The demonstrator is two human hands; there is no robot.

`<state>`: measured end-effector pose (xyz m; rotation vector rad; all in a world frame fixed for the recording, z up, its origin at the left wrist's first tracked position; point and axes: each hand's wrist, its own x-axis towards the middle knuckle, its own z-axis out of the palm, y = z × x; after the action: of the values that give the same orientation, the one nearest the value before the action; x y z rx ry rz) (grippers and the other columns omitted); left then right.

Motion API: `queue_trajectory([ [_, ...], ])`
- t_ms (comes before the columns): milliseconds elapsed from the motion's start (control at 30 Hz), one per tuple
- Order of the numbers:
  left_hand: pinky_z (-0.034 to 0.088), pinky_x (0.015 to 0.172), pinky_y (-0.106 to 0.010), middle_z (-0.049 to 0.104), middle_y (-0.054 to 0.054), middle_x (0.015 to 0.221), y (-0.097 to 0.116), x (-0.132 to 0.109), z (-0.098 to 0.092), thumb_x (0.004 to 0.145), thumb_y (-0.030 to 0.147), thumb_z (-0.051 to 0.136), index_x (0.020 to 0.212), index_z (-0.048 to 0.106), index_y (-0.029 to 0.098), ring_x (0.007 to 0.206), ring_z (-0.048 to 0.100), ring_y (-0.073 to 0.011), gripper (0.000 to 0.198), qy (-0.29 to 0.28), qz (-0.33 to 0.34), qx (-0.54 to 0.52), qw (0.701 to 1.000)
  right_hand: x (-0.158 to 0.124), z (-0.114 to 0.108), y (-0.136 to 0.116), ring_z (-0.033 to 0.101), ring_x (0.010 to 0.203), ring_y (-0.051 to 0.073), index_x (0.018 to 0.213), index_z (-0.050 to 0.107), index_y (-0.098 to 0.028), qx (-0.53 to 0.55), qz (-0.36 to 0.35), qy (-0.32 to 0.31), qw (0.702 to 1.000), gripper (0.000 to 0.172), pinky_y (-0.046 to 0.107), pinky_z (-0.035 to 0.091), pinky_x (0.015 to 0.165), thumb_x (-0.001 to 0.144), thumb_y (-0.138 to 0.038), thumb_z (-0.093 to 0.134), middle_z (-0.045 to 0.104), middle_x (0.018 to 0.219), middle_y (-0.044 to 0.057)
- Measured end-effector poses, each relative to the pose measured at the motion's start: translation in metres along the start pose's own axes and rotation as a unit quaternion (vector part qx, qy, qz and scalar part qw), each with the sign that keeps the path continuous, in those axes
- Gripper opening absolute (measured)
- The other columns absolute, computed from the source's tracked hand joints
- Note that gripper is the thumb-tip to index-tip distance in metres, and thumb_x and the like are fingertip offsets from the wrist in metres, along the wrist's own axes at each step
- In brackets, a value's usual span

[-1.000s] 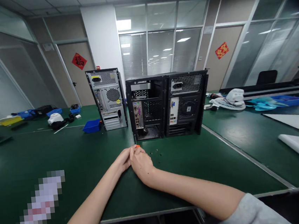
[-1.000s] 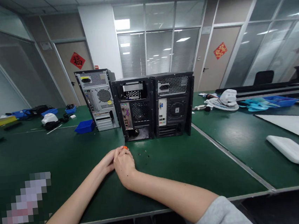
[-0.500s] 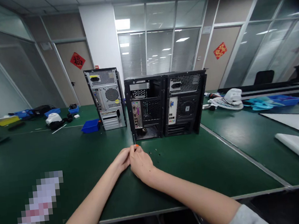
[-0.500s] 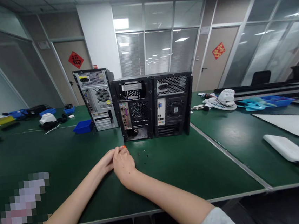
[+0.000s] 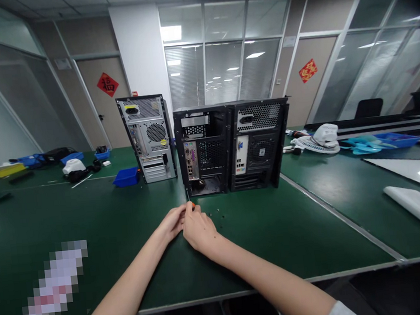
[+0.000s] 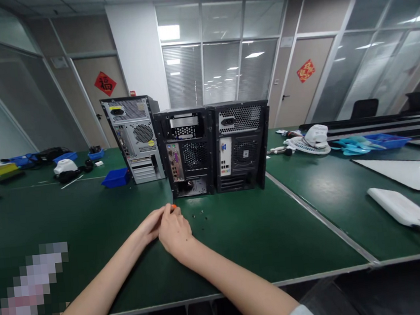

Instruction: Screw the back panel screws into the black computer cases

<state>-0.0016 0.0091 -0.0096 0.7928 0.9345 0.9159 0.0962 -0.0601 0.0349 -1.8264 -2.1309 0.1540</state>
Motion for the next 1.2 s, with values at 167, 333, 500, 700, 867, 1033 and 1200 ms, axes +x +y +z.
queue_trajectory([
  [167,0.047,0.059,-0.019,0.065,-0.002,0.064,0.001,-0.004,0.003,0.072,0.029,0.065,0.073,0.063,0.013,0.058,0.061,-0.0106,0.016,0.0,0.006,0.006,1.0,0.0,-0.003,0.002,0.064,0.084,0.027,0.113,0.037,-0.012,0.051,0.018,-0.02,0.998,0.032,0.037,0.047,0.067,0.082,-0.015,0.031,0.055,0.103,0.02],
  [333,0.047,0.058,-0.019,0.066,-0.003,0.066,0.005,-0.01,0.007,0.071,0.029,0.066,0.075,0.065,0.012,0.058,0.061,-0.0103,0.017,-0.008,0.003,0.017,1.0,-0.002,-0.013,0.004,0.061,0.093,0.028,0.121,0.032,-0.01,0.102,0.04,-0.047,0.993,0.039,0.039,0.045,0.074,0.083,-0.018,0.03,0.055,0.107,0.021],
  [500,0.048,0.06,-0.019,0.067,-0.003,0.066,0.005,-0.01,0.008,0.069,0.026,0.068,0.072,0.064,0.013,0.06,0.062,-0.0105,0.015,-0.011,0.008,0.0,1.0,-0.003,-0.019,0.007,0.059,0.097,0.027,0.117,0.035,-0.012,0.163,0.051,-0.06,0.984,0.036,0.037,0.045,0.076,0.082,-0.022,0.033,0.056,0.107,0.019],
  [700,0.049,0.061,-0.02,0.068,-0.003,0.071,0.006,-0.011,0.01,0.072,0.022,0.064,0.078,0.066,0.013,0.063,0.063,-0.0112,0.011,0.006,0.005,-0.002,1.0,0.0,-0.015,0.014,0.057,0.101,0.025,0.113,0.034,-0.011,0.251,0.061,-0.051,0.965,0.033,0.035,0.044,0.079,0.084,-0.027,0.03,0.056,0.108,0.019],
  [867,0.049,0.061,-0.019,0.069,-0.004,0.073,0.01,-0.015,0.013,0.074,0.02,0.064,0.086,0.067,0.013,0.065,0.064,-0.011,0.015,0.006,0.004,-0.003,1.0,0.003,-0.007,0.018,0.059,0.096,0.022,0.109,0.033,-0.013,0.318,0.067,-0.034,0.945,0.029,0.033,0.044,0.08,0.084,-0.027,0.032,0.058,0.106,0.017],
  [1033,0.047,0.056,-0.017,0.066,-0.001,0.064,0.013,-0.021,0.018,0.077,0.019,0.061,0.087,0.068,0.013,0.055,0.06,-0.008,0.014,0.021,-0.001,-0.007,1.0,0.004,-0.002,0.019,0.058,0.098,0.021,0.102,0.033,-0.017,0.36,0.075,-0.015,0.93,0.022,0.031,0.043,0.08,0.081,-0.023,0.035,0.058,0.104,0.014],
  [1200,0.047,0.058,-0.017,0.061,0.001,0.057,0.013,-0.021,0.019,0.074,0.019,0.064,0.087,0.069,0.014,0.053,0.057,-0.007,0.015,0.035,-0.001,-0.006,0.999,0.006,0.008,0.02,0.061,0.079,0.019,0.097,0.031,-0.02,0.433,0.095,-0.003,0.896,0.018,0.03,0.045,0.067,0.08,-0.024,0.036,0.06,0.09,0.009],
])
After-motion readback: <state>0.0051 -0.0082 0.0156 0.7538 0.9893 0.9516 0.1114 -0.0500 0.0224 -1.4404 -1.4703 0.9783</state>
